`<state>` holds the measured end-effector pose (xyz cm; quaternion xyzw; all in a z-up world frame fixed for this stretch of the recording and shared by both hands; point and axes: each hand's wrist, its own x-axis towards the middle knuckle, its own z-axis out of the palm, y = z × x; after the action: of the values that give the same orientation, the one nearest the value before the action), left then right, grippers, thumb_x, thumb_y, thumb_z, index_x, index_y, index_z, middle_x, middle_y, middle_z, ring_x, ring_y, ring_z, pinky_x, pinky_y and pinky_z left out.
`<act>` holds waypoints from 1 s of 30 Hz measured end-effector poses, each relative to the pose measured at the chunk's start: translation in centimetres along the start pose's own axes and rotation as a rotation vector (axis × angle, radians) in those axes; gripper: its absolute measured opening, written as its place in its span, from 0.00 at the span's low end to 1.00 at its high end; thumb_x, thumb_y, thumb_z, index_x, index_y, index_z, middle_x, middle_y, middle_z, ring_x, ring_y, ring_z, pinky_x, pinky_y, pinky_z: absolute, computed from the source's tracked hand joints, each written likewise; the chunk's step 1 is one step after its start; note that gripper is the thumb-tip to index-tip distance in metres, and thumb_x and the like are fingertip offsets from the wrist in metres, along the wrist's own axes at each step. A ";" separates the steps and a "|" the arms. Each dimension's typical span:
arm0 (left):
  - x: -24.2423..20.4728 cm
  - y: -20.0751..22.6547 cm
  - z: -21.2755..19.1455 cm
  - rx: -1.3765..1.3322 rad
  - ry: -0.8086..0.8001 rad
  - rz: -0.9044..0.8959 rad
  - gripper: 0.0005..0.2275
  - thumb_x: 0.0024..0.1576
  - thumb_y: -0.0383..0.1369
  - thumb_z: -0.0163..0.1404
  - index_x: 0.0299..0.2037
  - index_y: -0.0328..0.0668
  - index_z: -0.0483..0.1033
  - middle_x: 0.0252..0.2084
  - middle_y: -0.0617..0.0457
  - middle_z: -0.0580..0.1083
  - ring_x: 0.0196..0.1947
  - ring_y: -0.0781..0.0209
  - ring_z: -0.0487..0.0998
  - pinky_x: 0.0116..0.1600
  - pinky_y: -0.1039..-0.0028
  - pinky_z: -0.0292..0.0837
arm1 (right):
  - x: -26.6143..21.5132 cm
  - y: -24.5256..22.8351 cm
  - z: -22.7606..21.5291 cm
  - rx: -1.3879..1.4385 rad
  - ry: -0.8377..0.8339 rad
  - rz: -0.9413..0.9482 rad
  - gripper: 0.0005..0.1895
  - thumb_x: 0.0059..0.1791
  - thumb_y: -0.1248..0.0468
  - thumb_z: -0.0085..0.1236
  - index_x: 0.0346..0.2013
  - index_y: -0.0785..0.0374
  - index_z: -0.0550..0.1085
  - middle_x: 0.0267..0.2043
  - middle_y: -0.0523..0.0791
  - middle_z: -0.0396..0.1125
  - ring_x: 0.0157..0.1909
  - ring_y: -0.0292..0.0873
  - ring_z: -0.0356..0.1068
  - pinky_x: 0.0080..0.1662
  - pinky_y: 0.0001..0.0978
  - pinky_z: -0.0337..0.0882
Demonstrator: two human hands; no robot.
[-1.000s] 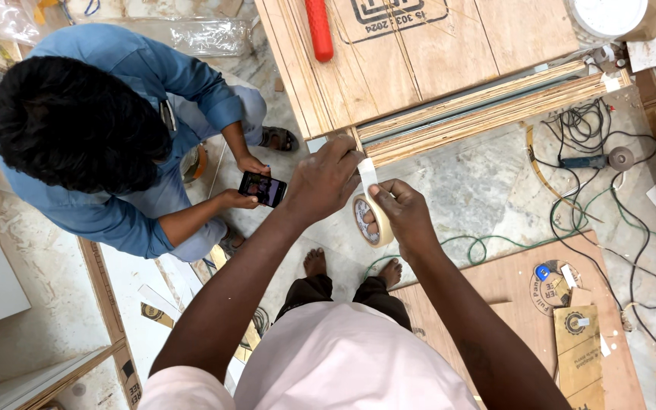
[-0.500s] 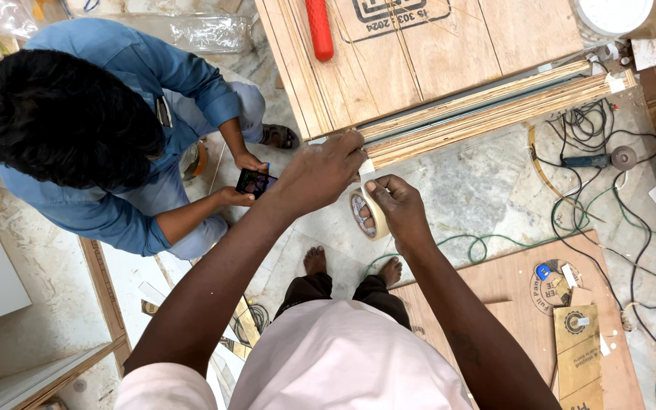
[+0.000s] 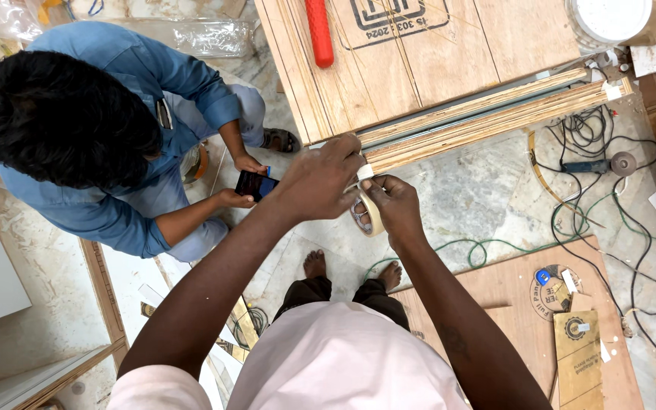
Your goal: The person sits on the floor and applies masking tape to the edges of a large, wrapped wooden panel. They then move to a stack of wooden planks and apply tape to the edges of the top plank. Another person is visible nearby using a phone.
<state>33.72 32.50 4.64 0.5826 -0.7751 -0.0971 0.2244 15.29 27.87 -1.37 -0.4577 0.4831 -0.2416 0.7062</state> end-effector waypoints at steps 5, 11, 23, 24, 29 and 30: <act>-0.3 1.3 2.2 -0.066 0.159 -0.188 0.19 0.49 0.37 0.65 0.46 0.39 0.74 0.52 0.48 0.69 0.52 0.51 0.75 0.45 0.62 0.75 | 0.2 0.8 -0.3 0.005 0.009 -0.007 0.09 0.54 0.65 0.55 0.38 0.70 0.76 0.26 0.48 0.73 0.22 0.37 0.70 0.24 0.28 0.70; -0.6 1.2 4.0 -0.059 0.268 -0.186 0.20 0.47 0.36 0.66 0.45 0.39 0.71 0.50 0.48 0.68 0.51 0.51 0.75 0.45 0.63 0.77 | 0.5 1.9 -0.3 0.087 0.001 -0.006 0.07 0.53 0.66 0.54 0.39 0.69 0.76 0.31 0.46 0.73 0.28 0.36 0.73 0.27 0.26 0.71; -1.3 -0.1 6.1 0.130 0.414 0.030 0.21 0.52 0.36 0.66 0.48 0.35 0.70 0.52 0.43 0.67 0.48 0.47 0.74 0.48 0.63 0.75 | 4.1 9.1 0.1 0.615 -0.029 0.517 0.05 0.54 0.61 0.53 0.39 0.60 0.73 0.24 0.42 0.66 0.20 0.35 0.62 0.28 0.32 0.72; -1.3 -0.3 6.1 0.144 0.421 0.041 0.21 0.52 0.36 0.66 0.48 0.35 0.70 0.52 0.43 0.67 0.48 0.47 0.74 0.48 0.63 0.75 | 4.0 10.6 0.9 0.587 -0.034 0.532 0.06 0.54 0.61 0.52 0.39 0.61 0.72 0.25 0.43 0.66 0.20 0.36 0.62 0.28 0.34 0.72; -1.6 -0.7 6.9 0.052 0.423 0.015 0.23 0.52 0.36 0.66 0.51 0.37 0.69 0.54 0.44 0.66 0.51 0.48 0.75 0.52 0.63 0.76 | 2.3 12.1 0.5 0.453 -0.109 0.378 0.09 0.55 0.62 0.53 0.46 0.64 0.70 0.32 0.45 0.70 0.27 0.37 0.67 0.33 0.33 0.72; -1.7 -0.9 7.0 0.031 0.422 0.009 0.23 0.51 0.36 0.66 0.51 0.37 0.68 0.54 0.44 0.66 0.52 0.48 0.75 0.53 0.62 0.76 | 1.7 11.4 0.1 0.351 -0.086 0.360 0.10 0.55 0.62 0.53 0.48 0.65 0.70 0.34 0.45 0.71 0.28 0.37 0.69 0.35 0.32 0.72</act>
<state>31.63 33.07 -2.30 0.5901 -0.7149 0.0401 0.3730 14.95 31.92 -12.17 -0.2447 0.4772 -0.1724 0.8262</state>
